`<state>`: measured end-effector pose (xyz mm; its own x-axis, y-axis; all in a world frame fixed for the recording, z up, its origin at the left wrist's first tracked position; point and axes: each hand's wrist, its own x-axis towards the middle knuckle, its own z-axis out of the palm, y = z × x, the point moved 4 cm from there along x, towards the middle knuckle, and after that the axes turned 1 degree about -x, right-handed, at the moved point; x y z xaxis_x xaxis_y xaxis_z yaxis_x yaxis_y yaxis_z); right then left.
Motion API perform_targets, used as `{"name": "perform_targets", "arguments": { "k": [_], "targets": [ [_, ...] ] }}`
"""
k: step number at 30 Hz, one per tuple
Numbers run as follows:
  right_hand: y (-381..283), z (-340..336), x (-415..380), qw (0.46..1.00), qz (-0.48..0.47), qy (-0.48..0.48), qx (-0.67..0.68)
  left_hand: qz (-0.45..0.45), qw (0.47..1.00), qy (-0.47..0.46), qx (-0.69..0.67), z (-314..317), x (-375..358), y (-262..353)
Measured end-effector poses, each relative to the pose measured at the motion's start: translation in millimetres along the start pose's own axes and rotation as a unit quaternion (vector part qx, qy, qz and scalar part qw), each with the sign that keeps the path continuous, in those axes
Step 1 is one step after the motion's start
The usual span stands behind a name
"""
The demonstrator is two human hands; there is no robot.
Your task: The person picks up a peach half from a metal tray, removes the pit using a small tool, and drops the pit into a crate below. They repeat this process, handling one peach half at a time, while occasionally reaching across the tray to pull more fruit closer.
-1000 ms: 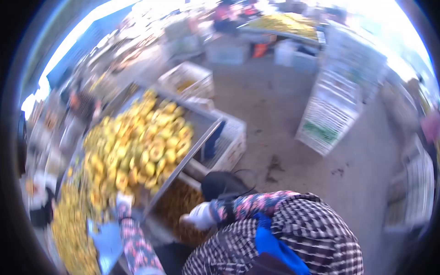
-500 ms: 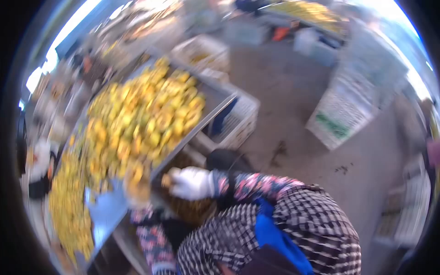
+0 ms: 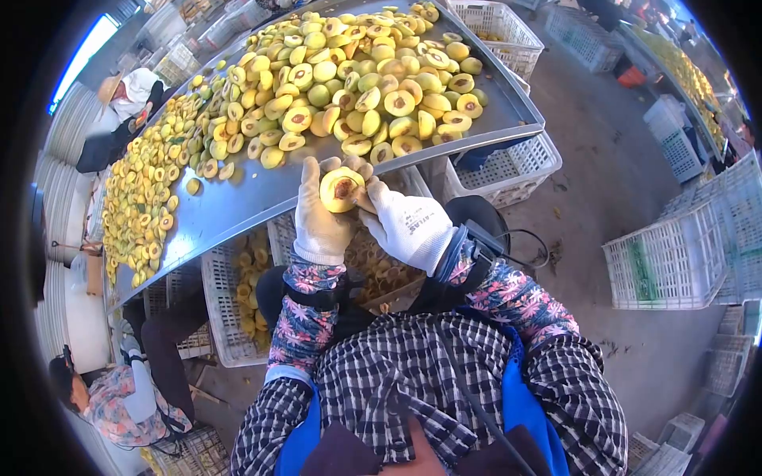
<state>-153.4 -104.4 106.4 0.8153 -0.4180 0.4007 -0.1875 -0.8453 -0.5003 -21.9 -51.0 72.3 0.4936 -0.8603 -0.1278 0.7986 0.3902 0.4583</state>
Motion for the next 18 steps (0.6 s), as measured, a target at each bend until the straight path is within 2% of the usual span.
{"name": "perform_targets", "arguments": {
  "k": [1, 2, 4, 6, 8, 9, 11, 14, 16, 17, 18],
  "targets": [
    [2.3, 4.2, -1.4, 0.999, -0.027, -0.018, -0.012, 0.0, 0.998, 0.053, 0.015, 0.7, -4.6, 0.6],
    [3.6, 8.5, -1.9, 0.998, -0.054, -0.035, -0.025, 0.001, 0.998, 0.056, 0.015, -0.7, -6.5, 2.2],
    [5.5, 10.6, -3.6, 0.996, -0.052, -0.07, -0.017, 0.0, 0.99, 0.075, 0.116, -3.2, -11.5, 4.3],
    [3.6, 13.0, -7.2, 0.993, -0.05, -0.103, -0.012, 0.007, 0.989, 0.087, 0.123, -0.8, -15.2, 2.1],
    [5.0, 14.6, -9.0, 0.986, 0.025, -0.115, 0.115, 0.035, 0.986, 0.093, 0.138, 1.0, -16.0, 2.4],
    [5.9, 16.1, -9.2, 0.986, 0.025, -0.115, 0.116, 0.034, 0.985, 0.093, 0.138, 2.5, -16.3, -0.8],
    [9.2, 23.6, -9.5, 0.963, 0.061, -0.139, 0.221, 0.074, 0.988, 0.085, 0.106, 5.4, -18.5, -2.8],
    [12.4, 21.7, -8.0, 0.943, 0.08, -0.19, 0.261, 0.074, 0.986, 0.094, 0.114, 0.6, -16.0, -4.5],
    [16.4, 25.6, -9.3, 0.945, 0.082, -0.183, 0.258, 0.075, 0.983, 0.098, 0.136, -0.1, -15.0, -5.0],
    [17.8, 28.7, -9.8, 0.927, 0.102, -0.201, 0.301, 0.079, 0.98, 0.1, 0.155, -1.0, -14.4, -3.4],
    [18.5, 30.8, -9.8, 0.906, 0.12, -0.218, 0.341, 0.037, 0.981, 0.086, 0.17, -3.3, -14.5, -0.5]
  ]
}}
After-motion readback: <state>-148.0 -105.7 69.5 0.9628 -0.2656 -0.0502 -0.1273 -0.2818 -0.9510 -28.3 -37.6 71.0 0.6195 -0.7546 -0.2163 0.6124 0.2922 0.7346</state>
